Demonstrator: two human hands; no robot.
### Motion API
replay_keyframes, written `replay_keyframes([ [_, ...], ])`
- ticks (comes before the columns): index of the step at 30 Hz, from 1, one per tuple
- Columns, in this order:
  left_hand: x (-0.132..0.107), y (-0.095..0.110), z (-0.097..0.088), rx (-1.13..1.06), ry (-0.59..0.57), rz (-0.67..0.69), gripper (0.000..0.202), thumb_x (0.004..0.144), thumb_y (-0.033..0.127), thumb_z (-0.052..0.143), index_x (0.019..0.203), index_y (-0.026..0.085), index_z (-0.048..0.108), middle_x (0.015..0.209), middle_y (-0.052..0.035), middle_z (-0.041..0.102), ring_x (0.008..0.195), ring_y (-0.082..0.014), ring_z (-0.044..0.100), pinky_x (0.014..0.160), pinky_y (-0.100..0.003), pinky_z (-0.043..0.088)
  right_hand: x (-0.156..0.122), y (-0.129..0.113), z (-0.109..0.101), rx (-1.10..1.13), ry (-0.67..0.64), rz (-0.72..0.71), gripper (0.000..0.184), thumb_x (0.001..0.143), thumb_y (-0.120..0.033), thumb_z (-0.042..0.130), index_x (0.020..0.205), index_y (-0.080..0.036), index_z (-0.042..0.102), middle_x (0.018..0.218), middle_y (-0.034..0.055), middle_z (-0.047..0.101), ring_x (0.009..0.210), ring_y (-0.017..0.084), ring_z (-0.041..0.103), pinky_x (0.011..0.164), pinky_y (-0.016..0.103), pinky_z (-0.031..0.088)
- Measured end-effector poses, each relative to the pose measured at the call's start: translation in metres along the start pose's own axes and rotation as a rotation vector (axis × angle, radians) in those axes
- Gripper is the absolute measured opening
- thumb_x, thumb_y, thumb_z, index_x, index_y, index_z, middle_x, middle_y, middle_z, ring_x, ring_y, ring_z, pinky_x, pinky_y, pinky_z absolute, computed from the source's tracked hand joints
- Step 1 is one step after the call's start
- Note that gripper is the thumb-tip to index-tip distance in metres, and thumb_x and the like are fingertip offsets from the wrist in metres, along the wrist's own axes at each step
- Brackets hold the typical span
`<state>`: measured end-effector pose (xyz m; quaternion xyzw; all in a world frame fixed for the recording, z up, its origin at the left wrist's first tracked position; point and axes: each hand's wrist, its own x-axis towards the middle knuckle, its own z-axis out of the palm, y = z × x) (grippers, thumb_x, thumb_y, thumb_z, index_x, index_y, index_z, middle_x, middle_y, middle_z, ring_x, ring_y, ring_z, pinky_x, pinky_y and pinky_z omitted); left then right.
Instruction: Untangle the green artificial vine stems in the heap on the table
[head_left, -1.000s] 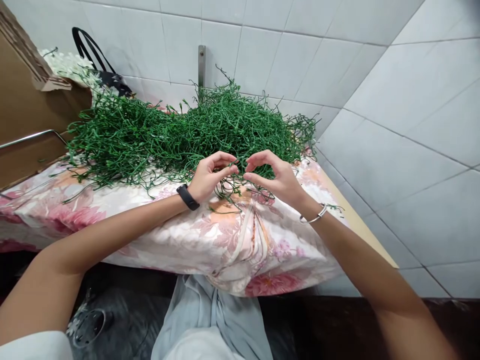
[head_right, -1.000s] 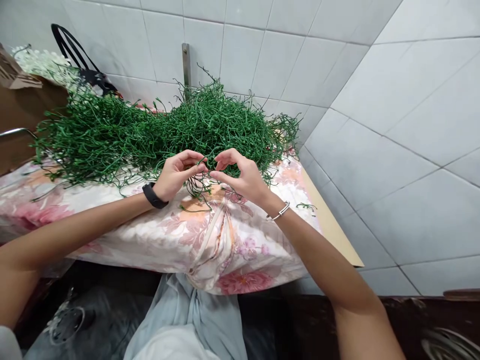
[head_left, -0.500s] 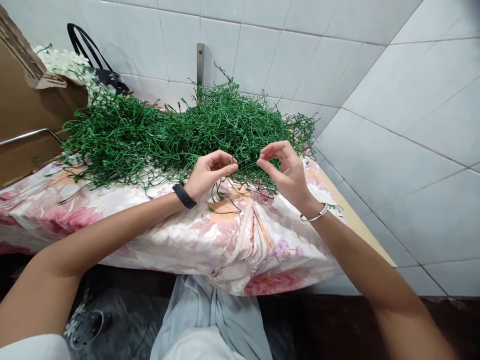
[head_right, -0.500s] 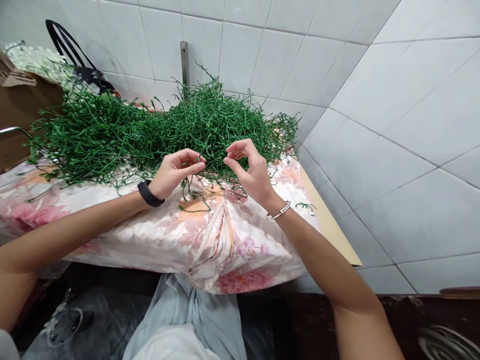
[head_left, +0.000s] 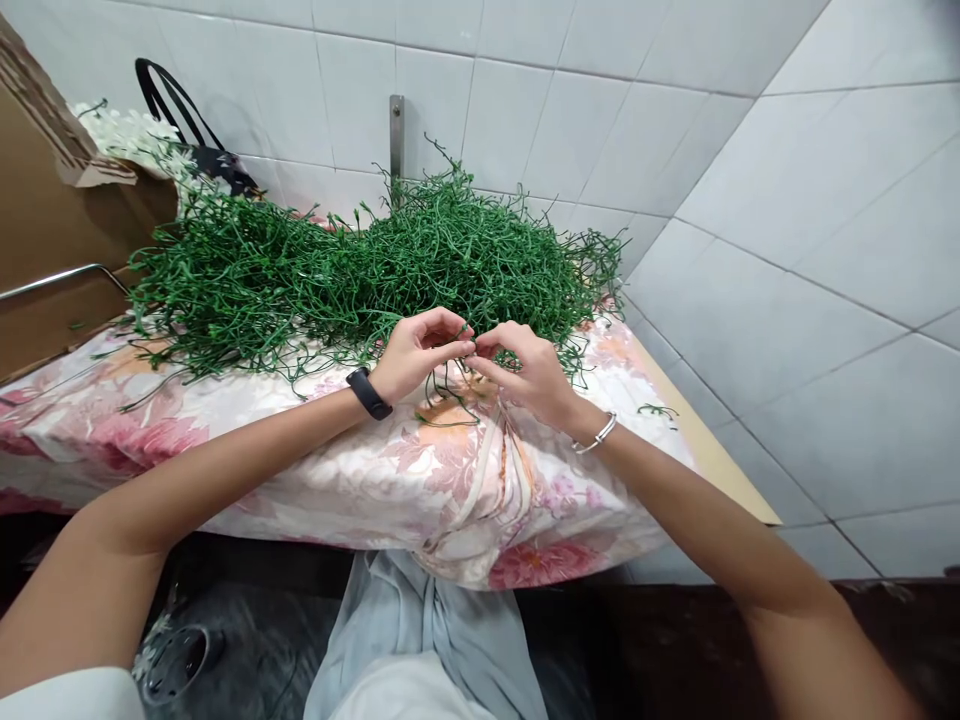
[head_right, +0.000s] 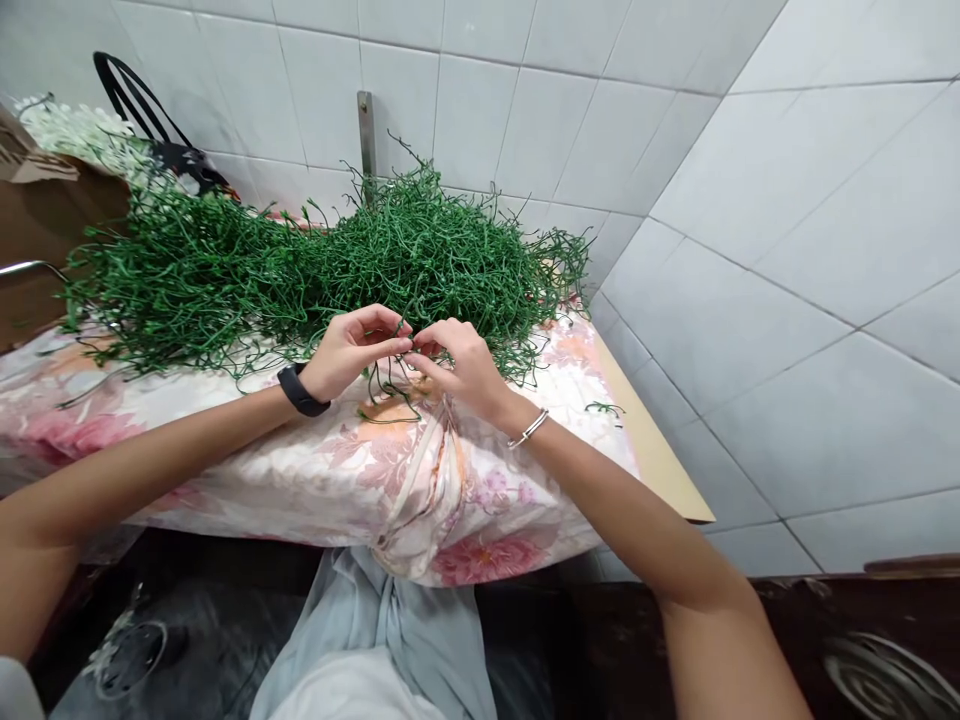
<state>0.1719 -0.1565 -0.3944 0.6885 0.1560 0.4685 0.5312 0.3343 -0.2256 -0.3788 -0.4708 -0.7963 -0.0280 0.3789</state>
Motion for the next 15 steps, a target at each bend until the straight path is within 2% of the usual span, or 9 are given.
replay_keyframes([
  [3,-0.001,0.002,0.0,0.016,-0.027,0.016,0.031,0.062,0.026,0.072,0.082,0.01,0.055,0.082,-0.0035,0.059,0.074,-0.0088,0.056,0.071,-0.023,0.046,0.001,0.001,0.001,0.177,0.001,0.103,0.021,0.079,-0.035,0.058,0.077,-0.014,0.058,0.077,0.0008,0.058,0.073,0.009,0.05,0.072,0.026,0.035],
  [7,0.0,0.002,-0.001,0.086,0.002,0.013,0.037,0.055,0.025,0.076,0.081,0.011,0.054,0.08,-0.0031,0.058,0.07,-0.0079,0.053,0.065,-0.021,0.042,0.004,0.002,-0.005,0.41,0.052,0.218,0.025,0.076,-0.037,0.061,0.073,-0.013,0.056,0.078,0.0029,0.057,0.074,0.01,0.051,0.07,0.024,0.04],
  [12,0.001,-0.002,-0.003,0.205,-0.032,0.009,0.03,0.063,0.033,0.072,0.075,0.011,0.056,0.071,-0.0023,0.055,0.058,-0.0059,0.044,0.054,-0.02,0.033,0.009,0.001,-0.014,0.792,0.039,0.319,0.029,0.075,-0.033,0.061,0.068,-0.012,0.042,0.098,0.0059,0.059,0.091,0.012,0.055,0.089,0.029,0.044],
  [15,0.002,-0.002,-0.003,0.201,-0.026,-0.007,0.029,0.066,0.036,0.069,0.075,0.011,0.057,0.07,-0.0023,0.054,0.059,-0.0064,0.043,0.055,-0.021,0.032,0.012,0.004,-0.021,0.95,-0.005,0.377,0.03,0.074,-0.028,0.06,0.067,-0.012,0.037,0.097,0.0067,0.061,0.092,0.013,0.057,0.092,0.033,0.043],
])
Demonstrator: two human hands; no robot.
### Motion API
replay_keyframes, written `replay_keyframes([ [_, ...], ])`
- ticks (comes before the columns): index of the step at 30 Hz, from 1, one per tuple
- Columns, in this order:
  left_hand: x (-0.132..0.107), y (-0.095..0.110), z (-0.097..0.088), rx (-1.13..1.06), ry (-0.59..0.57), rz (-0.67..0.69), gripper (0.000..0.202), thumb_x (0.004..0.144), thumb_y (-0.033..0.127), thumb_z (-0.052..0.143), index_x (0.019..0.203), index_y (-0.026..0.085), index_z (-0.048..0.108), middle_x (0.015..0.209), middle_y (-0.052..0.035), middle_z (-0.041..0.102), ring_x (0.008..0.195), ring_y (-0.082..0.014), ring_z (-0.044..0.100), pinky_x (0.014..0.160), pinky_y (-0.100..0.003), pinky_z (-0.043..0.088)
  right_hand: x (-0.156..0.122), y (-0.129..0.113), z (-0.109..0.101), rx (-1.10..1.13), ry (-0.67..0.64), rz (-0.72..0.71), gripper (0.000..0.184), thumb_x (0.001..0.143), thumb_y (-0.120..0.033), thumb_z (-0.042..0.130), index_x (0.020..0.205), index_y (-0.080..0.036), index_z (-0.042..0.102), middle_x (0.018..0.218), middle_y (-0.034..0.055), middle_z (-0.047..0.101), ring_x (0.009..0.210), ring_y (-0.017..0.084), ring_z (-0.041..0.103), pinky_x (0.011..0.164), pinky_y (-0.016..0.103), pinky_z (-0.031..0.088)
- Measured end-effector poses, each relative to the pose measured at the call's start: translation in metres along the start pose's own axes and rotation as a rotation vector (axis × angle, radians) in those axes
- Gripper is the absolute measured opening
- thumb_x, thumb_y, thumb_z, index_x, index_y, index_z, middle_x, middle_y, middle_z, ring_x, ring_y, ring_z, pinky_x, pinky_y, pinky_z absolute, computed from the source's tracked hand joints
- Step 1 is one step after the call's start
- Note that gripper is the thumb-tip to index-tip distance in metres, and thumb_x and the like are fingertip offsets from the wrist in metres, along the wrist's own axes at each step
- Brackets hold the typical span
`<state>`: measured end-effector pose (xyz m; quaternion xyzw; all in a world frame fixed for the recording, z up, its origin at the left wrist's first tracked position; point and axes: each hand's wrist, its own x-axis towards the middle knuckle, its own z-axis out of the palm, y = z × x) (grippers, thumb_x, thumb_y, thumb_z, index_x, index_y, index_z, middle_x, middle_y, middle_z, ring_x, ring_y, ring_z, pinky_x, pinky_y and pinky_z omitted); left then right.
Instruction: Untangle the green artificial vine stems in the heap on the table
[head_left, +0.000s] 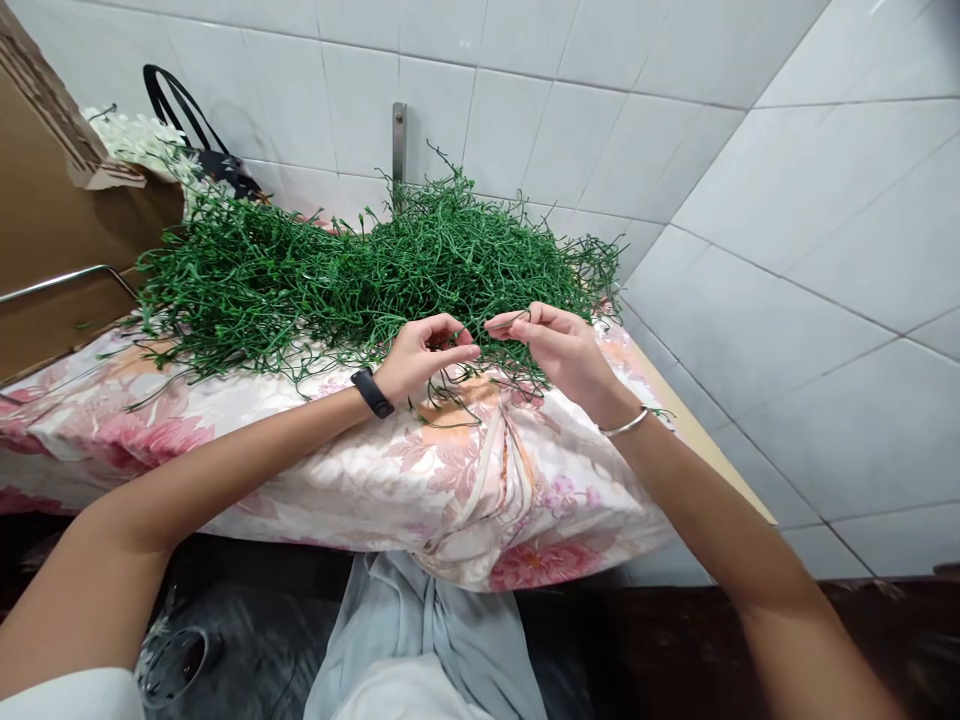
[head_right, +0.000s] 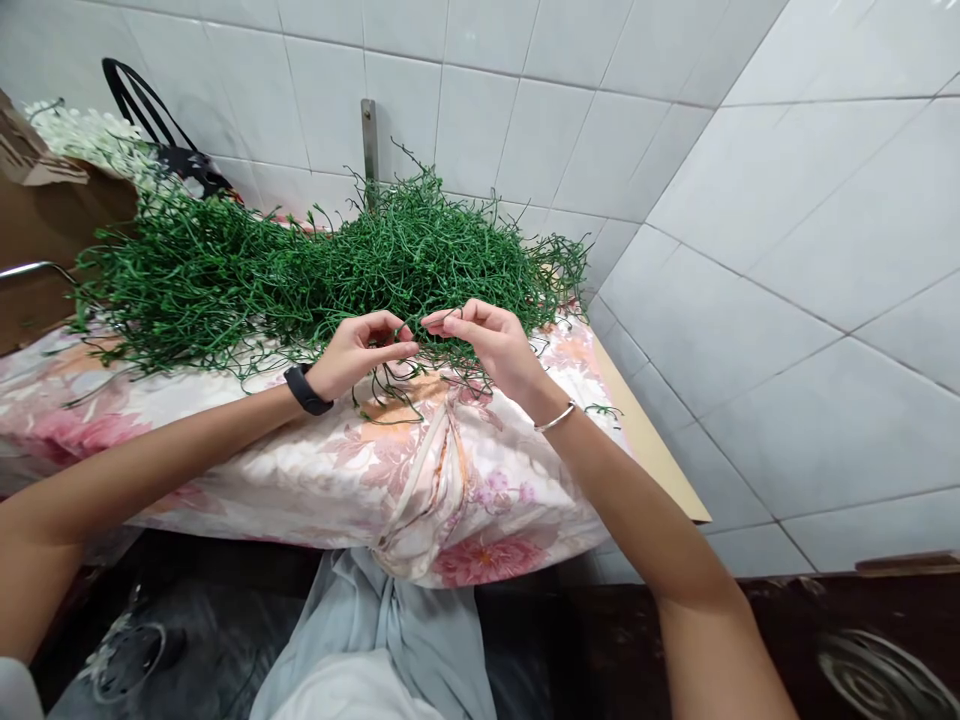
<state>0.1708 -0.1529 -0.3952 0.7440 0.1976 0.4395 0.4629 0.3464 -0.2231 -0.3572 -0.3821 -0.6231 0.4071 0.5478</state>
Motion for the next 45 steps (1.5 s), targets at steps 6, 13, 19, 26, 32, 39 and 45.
replay_keyframes([
  [6,0.003,0.004,-0.001,-0.188,0.084,-0.041,0.014,0.073,0.026,0.058,0.074,0.012,0.058,0.075,-0.003,0.06,0.071,-0.0094,0.053,0.07,-0.024,0.041,0.006,-0.014,-0.024,0.048,0.183,0.007,0.024,0.063,-0.021,0.059,0.063,-0.013,0.036,0.076,0.0036,0.059,0.074,0.011,0.057,0.072,0.027,0.046],
  [13,0.008,0.002,-0.007,-0.307,0.152,0.017,0.014,0.072,0.024,0.061,0.08,0.013,0.057,0.084,-0.0023,0.06,0.075,-0.0082,0.054,0.077,-0.025,0.042,0.004,-0.017,-0.044,-0.868,0.114,-0.103,0.03,0.076,-0.039,0.055,0.062,-0.014,0.05,0.066,0.0041,0.056,0.063,0.011,0.05,0.063,0.028,0.039],
  [19,0.008,0.0,-0.008,-0.248,0.138,0.058,0.021,0.074,0.029,0.063,0.084,0.014,0.055,0.089,-0.0031,0.059,0.075,-0.0074,0.055,0.071,-0.022,0.042,0.005,-0.001,-0.032,-1.169,0.237,-0.451,0.03,0.083,-0.043,0.049,0.077,-0.015,0.056,0.077,0.0051,0.057,0.075,0.014,0.05,0.074,0.031,0.038],
  [26,0.001,0.002,-0.002,-0.173,0.088,0.043,0.025,0.073,0.032,0.064,0.082,0.012,0.053,0.083,-0.0025,0.057,0.072,-0.0067,0.051,0.068,-0.02,0.042,-0.006,0.014,0.011,-1.102,-0.119,-0.536,0.033,0.08,-0.044,0.055,0.096,-0.016,0.056,0.096,0.0029,0.057,0.09,0.013,0.048,0.08,0.028,0.035],
  [32,-0.002,0.006,0.001,-0.2,0.01,-0.044,0.036,0.062,0.028,0.073,0.087,0.011,0.053,0.082,-0.0025,0.056,0.075,-0.0085,0.054,0.07,-0.021,0.044,-0.008,0.014,0.015,-0.906,-0.027,-0.416,0.022,0.085,-0.035,0.051,0.086,-0.015,0.059,0.081,0.0014,0.058,0.079,0.009,0.049,0.075,0.026,0.034],
  [39,-0.001,0.01,0.0,-0.151,-0.044,-0.14,0.042,0.052,0.023,0.078,0.084,0.007,0.055,0.084,-0.0063,0.059,0.074,-0.0111,0.055,0.073,-0.026,0.044,-0.002,0.015,0.01,-0.607,0.0,-0.188,0.019,0.079,-0.029,0.058,0.083,-0.011,0.06,0.082,0.0014,0.06,0.078,0.007,0.054,0.072,0.02,0.041],
  [45,-0.001,0.012,0.001,-0.131,-0.093,-0.119,0.028,0.067,0.025,0.067,0.085,0.007,0.055,0.082,-0.0041,0.057,0.07,-0.0079,0.051,0.068,-0.023,0.041,-0.001,0.013,0.009,-0.528,0.015,-0.131,0.019,0.078,-0.028,0.058,0.079,-0.009,0.06,0.076,0.0028,0.06,0.07,0.008,0.054,0.067,0.021,0.042],
])
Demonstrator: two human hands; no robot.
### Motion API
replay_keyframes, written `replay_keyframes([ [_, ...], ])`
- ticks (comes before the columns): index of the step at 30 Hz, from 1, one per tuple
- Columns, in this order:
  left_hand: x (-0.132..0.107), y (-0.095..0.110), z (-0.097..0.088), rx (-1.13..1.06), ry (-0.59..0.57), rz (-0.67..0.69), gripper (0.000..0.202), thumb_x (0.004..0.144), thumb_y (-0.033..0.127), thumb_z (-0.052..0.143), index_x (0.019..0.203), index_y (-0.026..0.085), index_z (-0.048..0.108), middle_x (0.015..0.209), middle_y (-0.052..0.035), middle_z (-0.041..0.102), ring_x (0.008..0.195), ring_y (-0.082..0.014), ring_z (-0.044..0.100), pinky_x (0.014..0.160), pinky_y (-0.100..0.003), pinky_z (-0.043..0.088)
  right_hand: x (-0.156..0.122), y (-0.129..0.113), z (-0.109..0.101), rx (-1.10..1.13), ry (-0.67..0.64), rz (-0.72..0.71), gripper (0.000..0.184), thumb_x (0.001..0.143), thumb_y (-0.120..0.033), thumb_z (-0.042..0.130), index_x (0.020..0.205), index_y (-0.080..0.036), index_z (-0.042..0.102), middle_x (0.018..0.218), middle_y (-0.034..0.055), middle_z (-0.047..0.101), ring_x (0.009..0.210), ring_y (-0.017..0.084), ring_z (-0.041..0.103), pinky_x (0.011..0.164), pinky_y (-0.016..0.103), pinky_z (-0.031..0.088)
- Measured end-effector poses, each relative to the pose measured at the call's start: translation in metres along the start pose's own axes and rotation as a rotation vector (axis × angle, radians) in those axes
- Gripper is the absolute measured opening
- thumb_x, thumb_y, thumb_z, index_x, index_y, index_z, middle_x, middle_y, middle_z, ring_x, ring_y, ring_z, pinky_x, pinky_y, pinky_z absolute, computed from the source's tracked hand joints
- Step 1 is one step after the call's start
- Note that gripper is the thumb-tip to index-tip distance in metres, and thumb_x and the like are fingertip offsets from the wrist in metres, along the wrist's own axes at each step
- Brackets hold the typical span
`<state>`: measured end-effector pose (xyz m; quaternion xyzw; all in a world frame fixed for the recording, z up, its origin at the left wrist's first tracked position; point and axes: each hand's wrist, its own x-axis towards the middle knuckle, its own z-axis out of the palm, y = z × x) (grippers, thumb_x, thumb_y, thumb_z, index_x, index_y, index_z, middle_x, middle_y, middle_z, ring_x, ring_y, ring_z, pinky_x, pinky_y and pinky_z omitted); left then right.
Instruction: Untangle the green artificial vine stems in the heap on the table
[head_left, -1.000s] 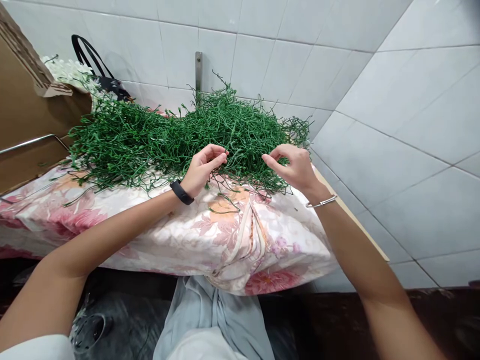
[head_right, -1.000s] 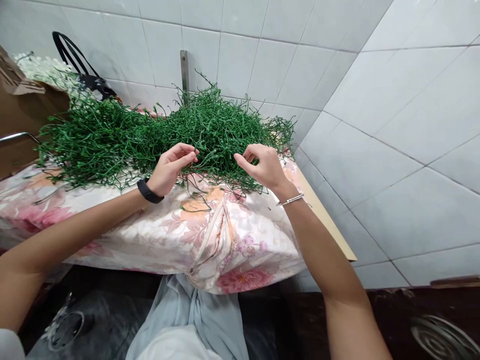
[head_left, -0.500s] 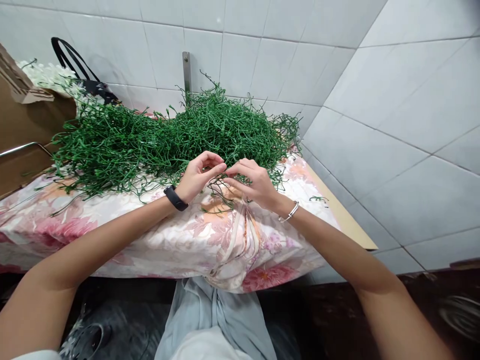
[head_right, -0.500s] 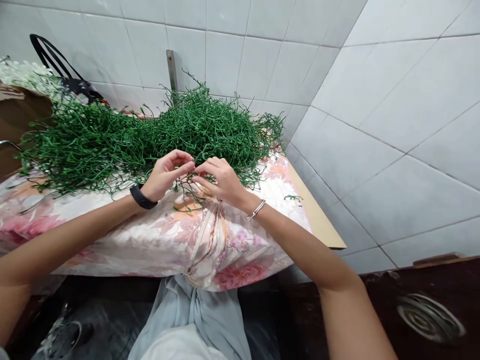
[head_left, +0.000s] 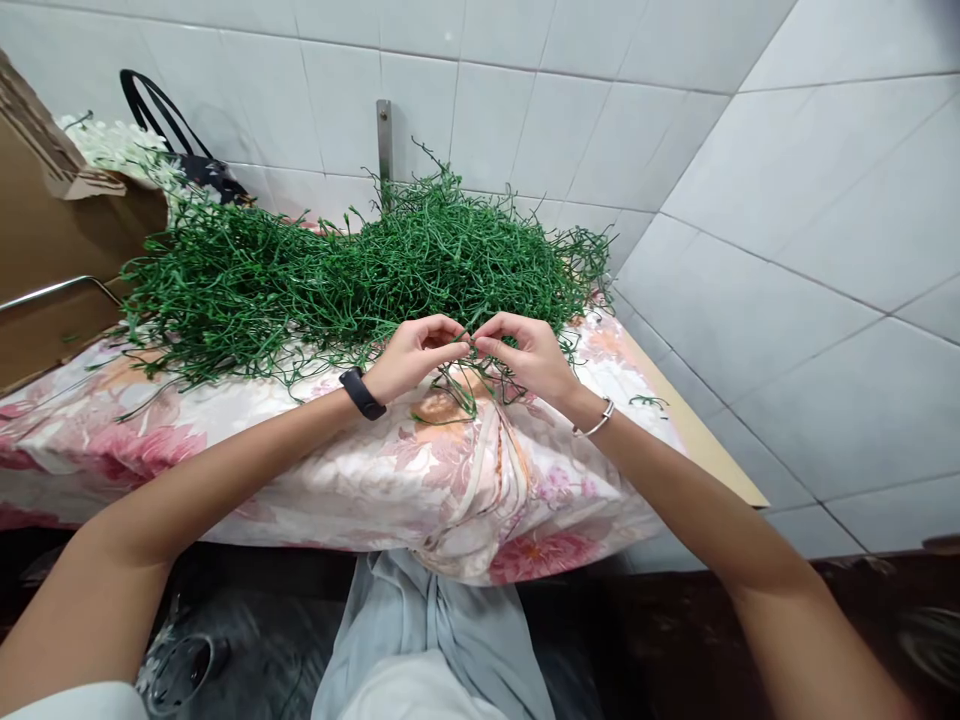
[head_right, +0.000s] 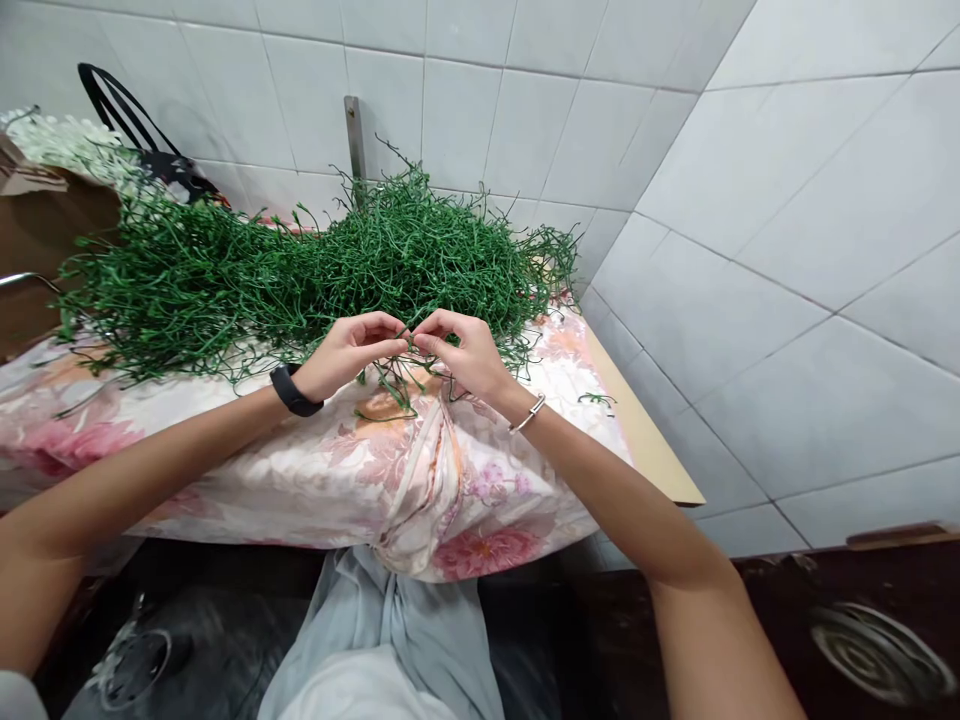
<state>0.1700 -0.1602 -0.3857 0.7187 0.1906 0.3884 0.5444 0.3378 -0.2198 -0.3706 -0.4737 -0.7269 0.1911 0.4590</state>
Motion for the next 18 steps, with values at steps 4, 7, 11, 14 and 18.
replay_keyframes([
  [4,-0.001,-0.004,0.001,0.072,-0.046,0.057,0.02,0.074,0.024,0.059,0.083,0.008,0.051,0.076,-0.001,0.05,0.066,-0.0056,0.044,0.062,-0.02,0.036,-0.003,-0.004,0.0,-0.155,0.041,-0.032,0.014,0.08,-0.023,0.055,0.076,-0.009,0.057,0.074,0.0017,0.058,0.069,0.008,0.052,0.066,0.022,0.04],
  [7,-0.001,-0.007,0.001,0.091,-0.082,0.094,0.021,0.076,0.026,0.058,0.085,0.009,0.05,0.079,-0.0016,0.049,0.07,-0.0064,0.044,0.065,-0.021,0.036,-0.003,-0.002,-0.001,-0.462,0.106,-0.257,0.009,0.08,-0.014,0.051,0.072,-0.009,0.053,0.072,0.0019,0.054,0.07,0.008,0.046,0.068,0.024,0.035],
  [11,-0.001,-0.011,0.005,0.039,-0.035,0.124,0.023,0.074,0.025,0.061,0.086,0.009,0.049,0.083,-0.0027,0.051,0.076,-0.0076,0.047,0.071,-0.022,0.038,-0.001,0.004,0.001,-0.748,0.206,-0.561,0.011,0.081,-0.005,0.045,0.071,-0.01,0.046,0.069,0.0027,0.048,0.07,0.01,0.039,0.068,0.025,0.03],
  [14,-0.004,-0.017,0.01,0.035,0.057,0.184,0.022,0.073,0.025,0.062,0.083,0.01,0.048,0.08,-0.0016,0.05,0.073,-0.0073,0.046,0.068,-0.021,0.037,-0.002,0.005,0.004,-0.809,0.26,-0.599,0.012,0.08,-0.004,0.044,0.071,-0.011,0.043,0.069,0.0031,0.046,0.071,0.01,0.038,0.068,0.025,0.03],
  [18,-0.008,-0.023,0.017,0.051,0.132,0.246,0.017,0.077,0.025,0.059,0.081,0.012,0.048,0.076,-0.0005,0.048,0.07,-0.0068,0.044,0.065,-0.021,0.036,-0.005,0.003,0.008,-0.849,0.314,-0.615,0.012,0.079,-0.002,0.042,0.071,-0.012,0.041,0.068,0.0037,0.045,0.07,0.011,0.037,0.068,0.026,0.03],
])
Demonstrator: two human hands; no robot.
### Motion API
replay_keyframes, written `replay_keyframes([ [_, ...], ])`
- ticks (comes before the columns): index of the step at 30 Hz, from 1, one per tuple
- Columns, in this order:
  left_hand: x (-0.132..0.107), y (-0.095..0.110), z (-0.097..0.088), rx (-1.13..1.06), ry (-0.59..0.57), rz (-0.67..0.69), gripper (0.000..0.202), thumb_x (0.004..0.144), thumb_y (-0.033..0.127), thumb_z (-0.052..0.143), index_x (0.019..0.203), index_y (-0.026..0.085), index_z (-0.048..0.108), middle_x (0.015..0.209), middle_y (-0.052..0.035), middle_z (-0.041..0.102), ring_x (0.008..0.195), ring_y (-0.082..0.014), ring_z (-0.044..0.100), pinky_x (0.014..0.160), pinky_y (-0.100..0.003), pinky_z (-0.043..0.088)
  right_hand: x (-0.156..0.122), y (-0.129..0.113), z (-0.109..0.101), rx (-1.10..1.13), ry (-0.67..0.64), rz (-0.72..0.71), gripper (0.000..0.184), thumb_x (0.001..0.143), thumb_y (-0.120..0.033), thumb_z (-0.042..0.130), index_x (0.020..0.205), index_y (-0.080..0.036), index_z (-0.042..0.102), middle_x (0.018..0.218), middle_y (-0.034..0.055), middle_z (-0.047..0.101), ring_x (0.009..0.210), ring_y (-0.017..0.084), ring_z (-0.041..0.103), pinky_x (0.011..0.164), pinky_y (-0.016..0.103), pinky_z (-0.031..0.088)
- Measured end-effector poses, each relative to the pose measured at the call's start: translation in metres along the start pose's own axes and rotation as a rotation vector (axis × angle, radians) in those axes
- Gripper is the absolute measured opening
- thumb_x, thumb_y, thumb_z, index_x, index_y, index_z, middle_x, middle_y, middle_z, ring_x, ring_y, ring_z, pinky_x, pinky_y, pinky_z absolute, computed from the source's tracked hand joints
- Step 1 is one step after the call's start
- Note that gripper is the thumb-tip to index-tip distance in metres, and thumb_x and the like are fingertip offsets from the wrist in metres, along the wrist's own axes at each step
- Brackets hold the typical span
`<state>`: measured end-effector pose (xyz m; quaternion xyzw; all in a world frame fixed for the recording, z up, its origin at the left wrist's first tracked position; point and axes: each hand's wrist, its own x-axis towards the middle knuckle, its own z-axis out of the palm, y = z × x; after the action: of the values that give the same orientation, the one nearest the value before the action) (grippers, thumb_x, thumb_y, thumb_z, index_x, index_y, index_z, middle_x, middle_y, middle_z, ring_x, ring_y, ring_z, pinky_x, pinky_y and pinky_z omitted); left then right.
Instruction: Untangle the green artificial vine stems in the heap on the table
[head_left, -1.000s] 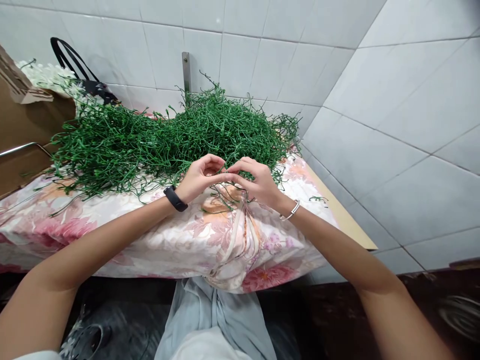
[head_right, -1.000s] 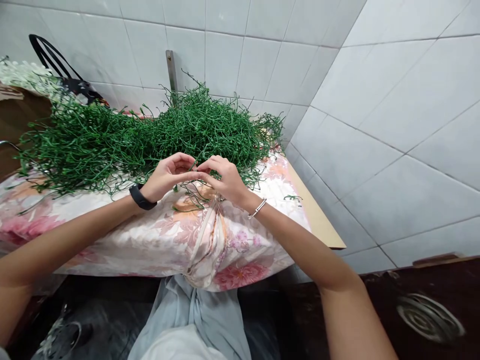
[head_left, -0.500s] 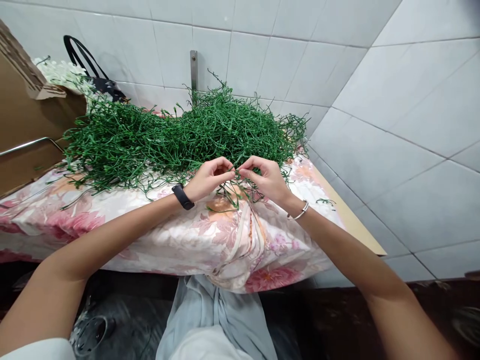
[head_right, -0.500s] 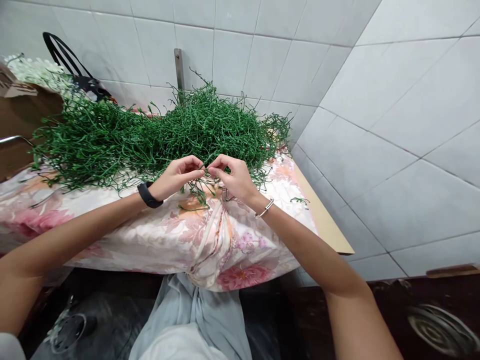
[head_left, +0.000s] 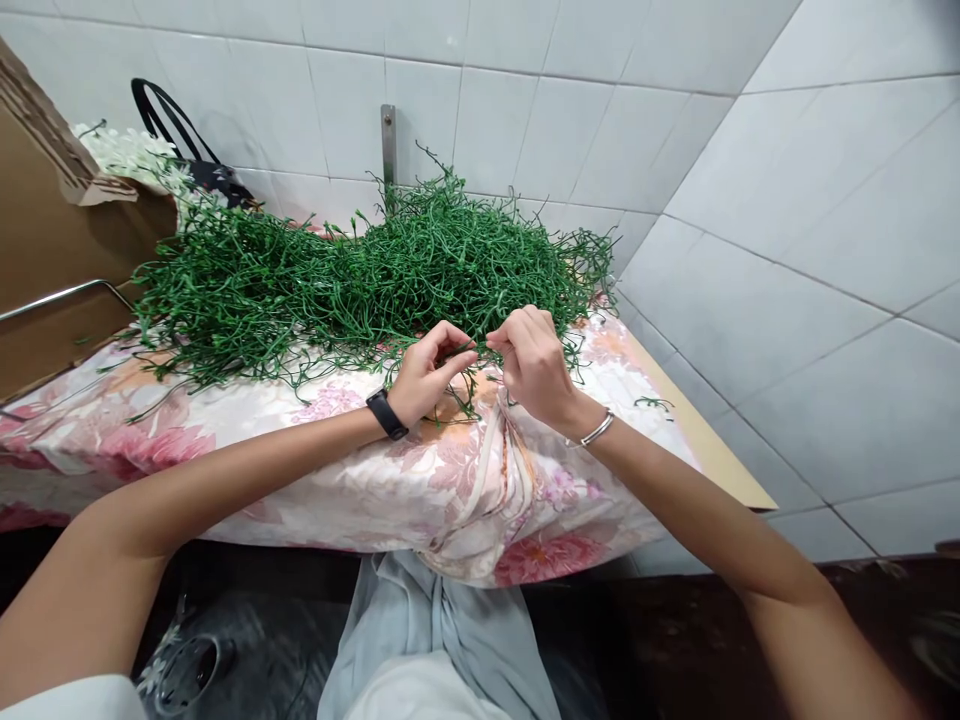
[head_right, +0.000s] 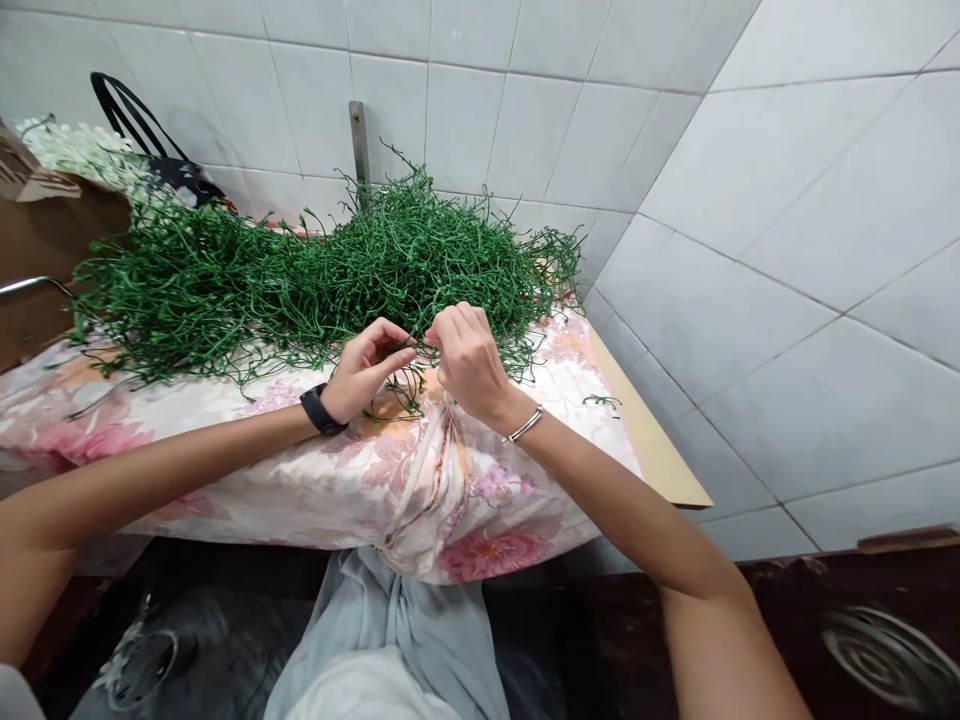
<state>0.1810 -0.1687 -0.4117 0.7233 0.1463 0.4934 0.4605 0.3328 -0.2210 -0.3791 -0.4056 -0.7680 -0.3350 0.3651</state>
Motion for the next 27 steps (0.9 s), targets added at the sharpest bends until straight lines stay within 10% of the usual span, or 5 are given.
replay_keyframes([
  [16,-0.001,0.004,0.002,-0.051,0.08,0.022,0.012,0.076,0.019,0.058,0.072,0.012,0.05,0.068,0.0013,0.047,0.064,-0.0058,0.044,0.061,-0.019,0.035,0.003,0.0,0.005,0.036,0.078,0.029,0.014,0.076,0.001,0.039,0.073,-0.012,0.042,0.068,0.0029,0.046,0.07,0.011,0.038,0.069,0.026,0.03],
  [27,0.005,-0.014,-0.003,0.053,0.001,-0.127,0.022,0.074,0.031,0.061,0.082,0.01,0.059,0.073,-0.002,0.054,0.065,-0.0089,0.044,0.062,-0.023,0.033,0.003,0.009,-0.006,0.383,-0.265,0.328,0.012,0.083,-0.023,0.052,0.085,-0.014,0.06,0.081,0.0023,0.06,0.079,0.011,0.052,0.074,0.027,0.039],
])
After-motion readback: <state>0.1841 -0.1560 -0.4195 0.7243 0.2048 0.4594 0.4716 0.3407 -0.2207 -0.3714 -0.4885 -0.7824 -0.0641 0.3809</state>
